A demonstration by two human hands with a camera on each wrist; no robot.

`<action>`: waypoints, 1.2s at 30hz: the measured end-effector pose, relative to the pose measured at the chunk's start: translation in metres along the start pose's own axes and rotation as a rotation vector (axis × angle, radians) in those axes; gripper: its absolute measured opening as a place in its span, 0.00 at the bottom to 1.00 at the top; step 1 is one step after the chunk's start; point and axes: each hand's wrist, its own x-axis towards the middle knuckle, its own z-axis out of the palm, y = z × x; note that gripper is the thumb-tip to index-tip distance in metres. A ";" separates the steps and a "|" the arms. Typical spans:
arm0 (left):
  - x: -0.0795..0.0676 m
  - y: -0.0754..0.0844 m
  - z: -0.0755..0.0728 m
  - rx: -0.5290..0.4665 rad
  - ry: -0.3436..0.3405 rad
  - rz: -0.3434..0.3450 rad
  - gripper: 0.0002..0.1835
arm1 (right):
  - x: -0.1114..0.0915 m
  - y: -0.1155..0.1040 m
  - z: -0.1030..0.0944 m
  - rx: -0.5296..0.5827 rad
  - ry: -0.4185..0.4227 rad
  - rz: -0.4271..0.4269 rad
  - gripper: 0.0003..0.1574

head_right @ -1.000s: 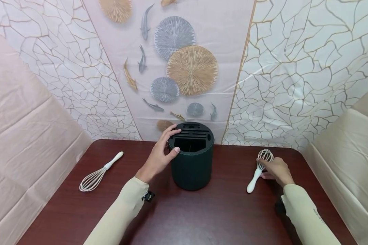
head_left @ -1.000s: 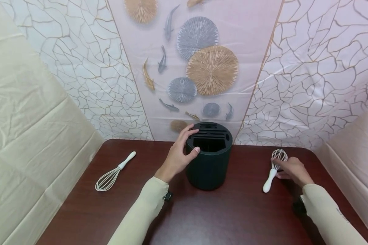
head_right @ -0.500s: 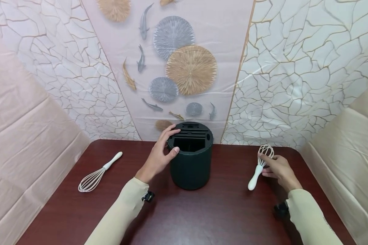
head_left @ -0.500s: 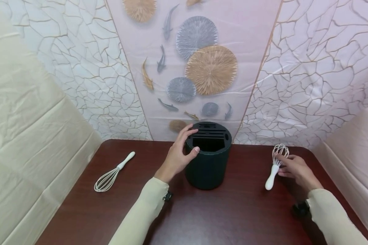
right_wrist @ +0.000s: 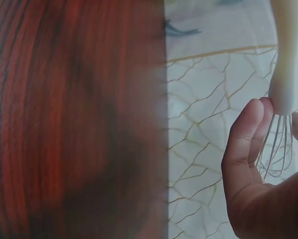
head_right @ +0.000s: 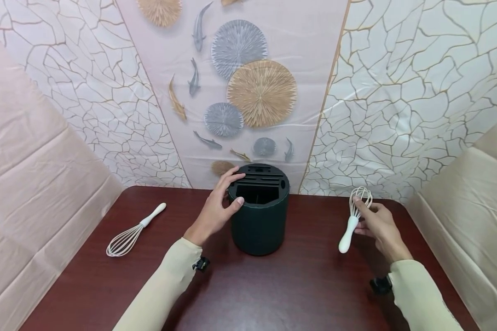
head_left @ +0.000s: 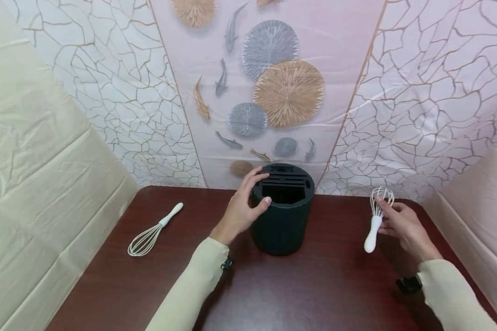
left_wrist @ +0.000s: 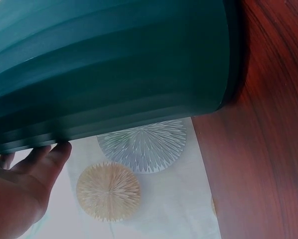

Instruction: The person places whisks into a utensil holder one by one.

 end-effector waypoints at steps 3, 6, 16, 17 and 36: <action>0.002 0.000 0.003 -0.005 -0.003 0.003 0.36 | -0.005 -0.008 -0.001 -0.022 0.002 -0.009 0.60; 0.005 0.001 0.009 -0.015 -0.013 0.009 0.37 | -0.010 -0.019 -0.006 -0.047 0.000 -0.034 0.61; 0.007 0.008 0.016 -0.007 -0.030 0.000 0.34 | -0.023 -0.055 0.006 0.150 -0.042 -0.123 0.30; 0.006 0.008 0.016 -0.009 -0.035 -0.001 0.34 | -0.025 -0.058 0.008 0.184 -0.047 -0.129 0.27; 0.001 0.003 -0.001 0.006 -0.012 -0.019 0.35 | -0.029 -0.110 0.051 0.349 -0.111 -0.240 0.22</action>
